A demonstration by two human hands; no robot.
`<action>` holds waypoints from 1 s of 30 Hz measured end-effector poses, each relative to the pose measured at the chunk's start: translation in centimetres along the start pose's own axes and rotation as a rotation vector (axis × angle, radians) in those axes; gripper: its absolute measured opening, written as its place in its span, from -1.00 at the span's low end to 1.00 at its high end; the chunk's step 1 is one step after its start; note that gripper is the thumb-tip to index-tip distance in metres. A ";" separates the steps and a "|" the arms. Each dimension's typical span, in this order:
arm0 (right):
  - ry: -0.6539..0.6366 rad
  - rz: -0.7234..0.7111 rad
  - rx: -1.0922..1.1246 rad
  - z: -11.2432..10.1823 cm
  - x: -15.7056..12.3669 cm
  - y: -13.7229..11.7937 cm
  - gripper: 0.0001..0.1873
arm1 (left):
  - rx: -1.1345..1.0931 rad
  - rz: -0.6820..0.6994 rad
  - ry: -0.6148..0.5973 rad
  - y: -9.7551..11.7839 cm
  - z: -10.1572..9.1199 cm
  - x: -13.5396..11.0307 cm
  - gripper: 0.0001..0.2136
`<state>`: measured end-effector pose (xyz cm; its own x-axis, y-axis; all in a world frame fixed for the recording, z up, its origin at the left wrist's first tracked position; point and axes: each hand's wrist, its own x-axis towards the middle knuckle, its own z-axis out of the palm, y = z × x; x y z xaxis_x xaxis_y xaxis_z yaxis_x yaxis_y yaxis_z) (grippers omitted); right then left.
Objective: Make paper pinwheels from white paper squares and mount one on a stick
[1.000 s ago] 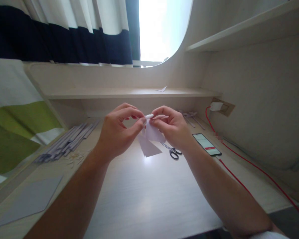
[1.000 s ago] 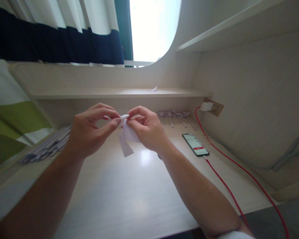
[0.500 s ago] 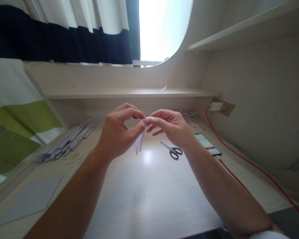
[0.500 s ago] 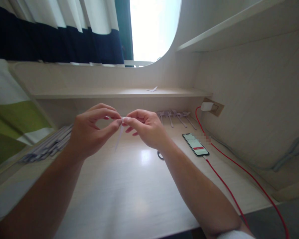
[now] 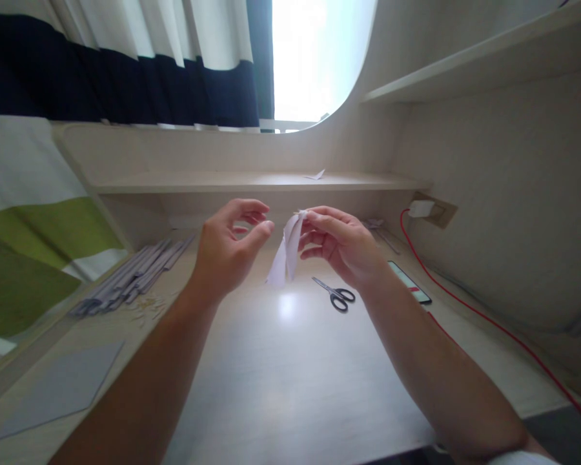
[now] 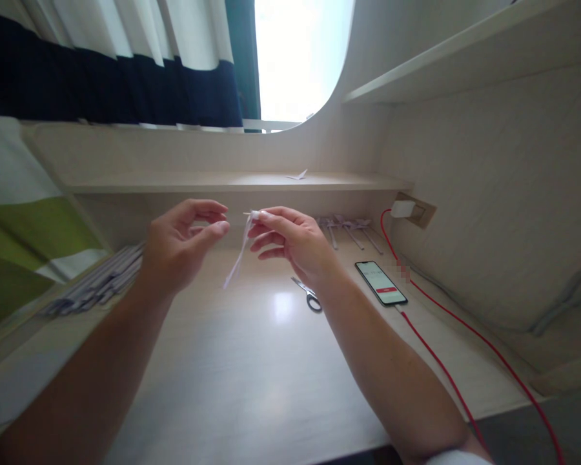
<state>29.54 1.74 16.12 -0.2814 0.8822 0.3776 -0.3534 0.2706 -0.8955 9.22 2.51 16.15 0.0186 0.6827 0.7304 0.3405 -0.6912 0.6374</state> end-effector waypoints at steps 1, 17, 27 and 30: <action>0.004 -0.003 0.032 -0.1 0.0 -0.1 -0.78 | -0.037 -0.079 0.002 -0.7 0.2 0.2 -0.77; 0.045 -0.083 0.058 -0.5 0.2 0.0 -0.81 | -0.665 -0.579 -0.260 -1.4 1.2 -0.1 -0.76; 0.126 -0.131 0.050 -0.1 0.3 0.4 -0.83 | -0.370 -0.465 -0.020 -0.5 1.4 -0.2 -0.86; 0.158 -0.138 0.032 0.0 0.3 0.7 -0.82 | -0.297 -0.434 0.023 -0.8 1.3 -0.2 -0.88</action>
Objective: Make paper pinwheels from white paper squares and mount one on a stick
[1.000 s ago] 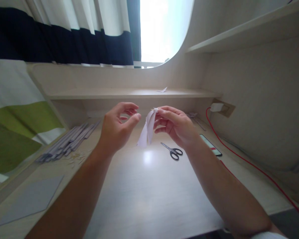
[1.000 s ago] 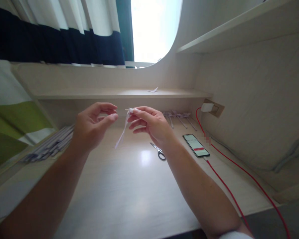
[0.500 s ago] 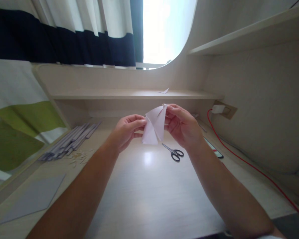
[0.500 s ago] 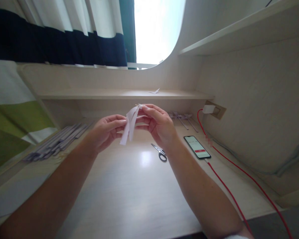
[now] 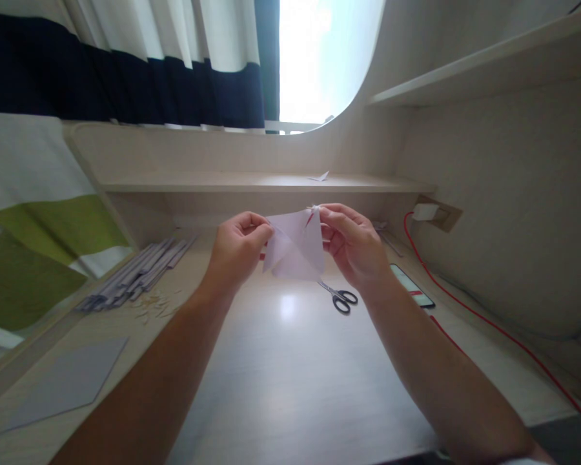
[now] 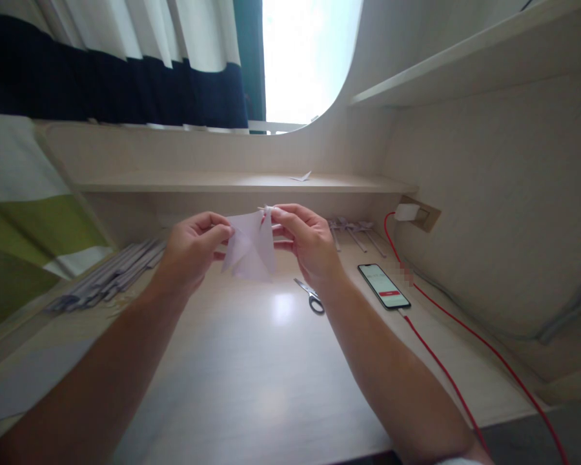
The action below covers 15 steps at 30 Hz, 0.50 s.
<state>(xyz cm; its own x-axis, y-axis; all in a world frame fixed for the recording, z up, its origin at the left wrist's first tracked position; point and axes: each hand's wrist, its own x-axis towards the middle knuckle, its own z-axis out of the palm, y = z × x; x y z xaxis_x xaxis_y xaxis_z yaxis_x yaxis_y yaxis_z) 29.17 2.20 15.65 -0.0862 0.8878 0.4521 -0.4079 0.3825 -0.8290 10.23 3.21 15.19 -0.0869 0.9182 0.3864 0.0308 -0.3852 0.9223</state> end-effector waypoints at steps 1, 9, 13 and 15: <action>0.012 -0.002 -0.019 0.0 0.0 0.1 -0.80 | 0.023 0.015 0.019 0.0 0.0 0.0 -0.88; -0.137 -0.130 -0.079 0.4 -0.5 -0.1 -0.91 | 0.126 -0.018 -0.046 0.8 0.2 -0.4 -0.93; -0.180 -0.112 -0.091 0.5 -0.7 -0.2 -0.89 | 0.146 -0.053 -0.144 1.1 0.1 -0.7 -0.90; -0.190 -0.119 -0.108 0.6 -0.7 -0.2 -0.88 | 0.139 -0.067 -0.183 1.1 0.1 -0.7 -0.89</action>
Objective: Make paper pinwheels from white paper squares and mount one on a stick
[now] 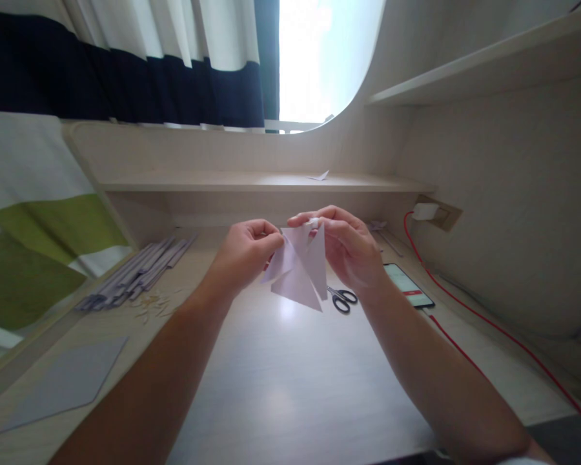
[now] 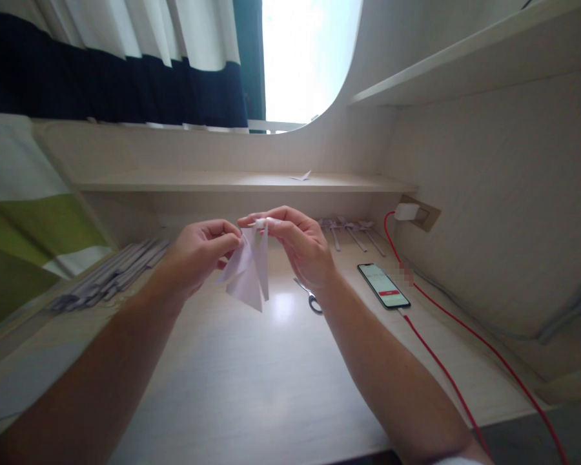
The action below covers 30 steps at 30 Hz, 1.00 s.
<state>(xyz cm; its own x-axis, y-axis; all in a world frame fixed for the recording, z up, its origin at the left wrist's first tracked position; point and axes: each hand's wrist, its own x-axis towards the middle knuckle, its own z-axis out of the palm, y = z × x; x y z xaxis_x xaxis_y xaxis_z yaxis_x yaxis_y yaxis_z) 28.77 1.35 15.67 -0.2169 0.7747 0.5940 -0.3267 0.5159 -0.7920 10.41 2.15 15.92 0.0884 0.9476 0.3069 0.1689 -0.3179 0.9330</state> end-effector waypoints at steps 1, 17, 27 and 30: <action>-0.004 -0.009 -0.016 0.0 0.0 0.0 -0.88 | -0.009 -0.005 -0.009 0.0 0.0 0.0 -0.89; 0.232 -0.313 -0.546 0.7 -0.9 0.1 -0.88 | -0.099 0.108 0.107 0.4 0.0 -0.2 -0.90; 0.201 -0.253 -0.636 0.4 -0.7 0.0 -0.86 | -0.160 0.272 0.046 0.6 0.0 -0.5 -0.93; 0.191 -0.246 -0.636 0.5 -0.7 -0.1 -0.86 | -0.195 0.257 0.012 0.8 0.0 -0.7 -0.90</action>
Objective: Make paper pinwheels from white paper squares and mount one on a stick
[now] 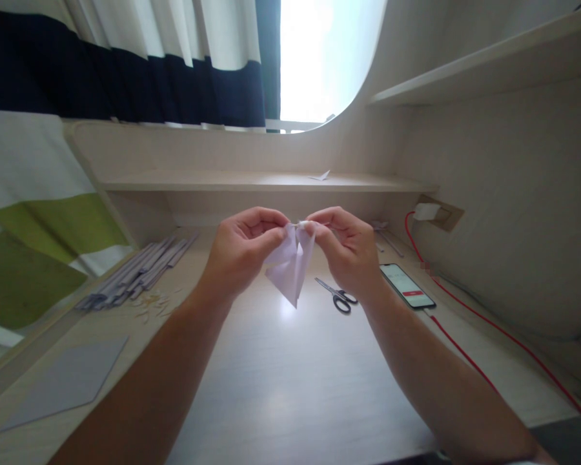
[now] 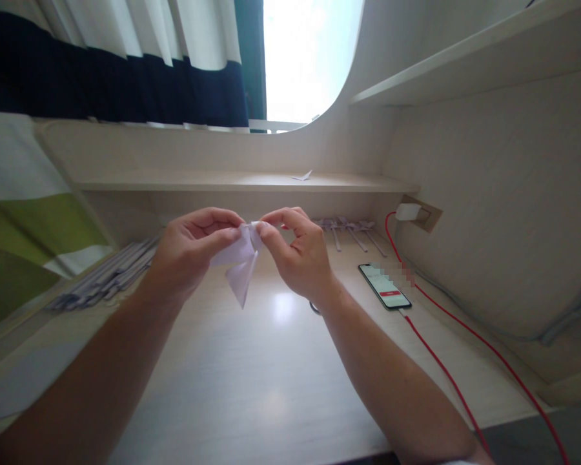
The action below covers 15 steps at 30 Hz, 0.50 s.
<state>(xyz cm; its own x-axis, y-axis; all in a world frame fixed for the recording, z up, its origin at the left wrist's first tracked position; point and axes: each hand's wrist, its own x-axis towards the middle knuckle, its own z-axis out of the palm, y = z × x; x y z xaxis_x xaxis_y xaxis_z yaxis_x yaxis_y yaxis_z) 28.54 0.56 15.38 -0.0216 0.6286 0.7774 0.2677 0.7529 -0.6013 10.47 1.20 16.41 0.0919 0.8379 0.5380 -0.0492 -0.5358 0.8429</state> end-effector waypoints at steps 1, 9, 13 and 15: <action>-0.002 -0.001 0.001 0.0 0.0 0.0 -0.86 | -0.003 -0.009 -0.004 0.1 0.0 0.0 -0.88; 0.015 -0.054 -0.057 0.1 0.1 -0.1 -0.88 | -0.048 -0.022 -0.007 0.0 -0.2 0.0 -0.88; 0.037 -0.107 -0.093 0.1 0.1 0.0 -0.89 | -0.040 -0.018 -0.017 0.0 -0.3 0.0 -0.88; 0.039 -0.113 -0.101 0.1 0.1 -0.1 -0.90 | -0.027 -0.013 -0.013 0.0 -0.3 0.0 -0.89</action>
<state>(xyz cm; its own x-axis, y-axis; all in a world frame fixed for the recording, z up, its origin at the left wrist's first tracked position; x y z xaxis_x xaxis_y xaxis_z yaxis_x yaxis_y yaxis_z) 28.40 0.57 15.45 -0.0202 0.5318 0.8466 0.3611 0.7935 -0.4898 10.18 1.22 16.45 0.1053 0.8432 0.5272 -0.0751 -0.5219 0.8497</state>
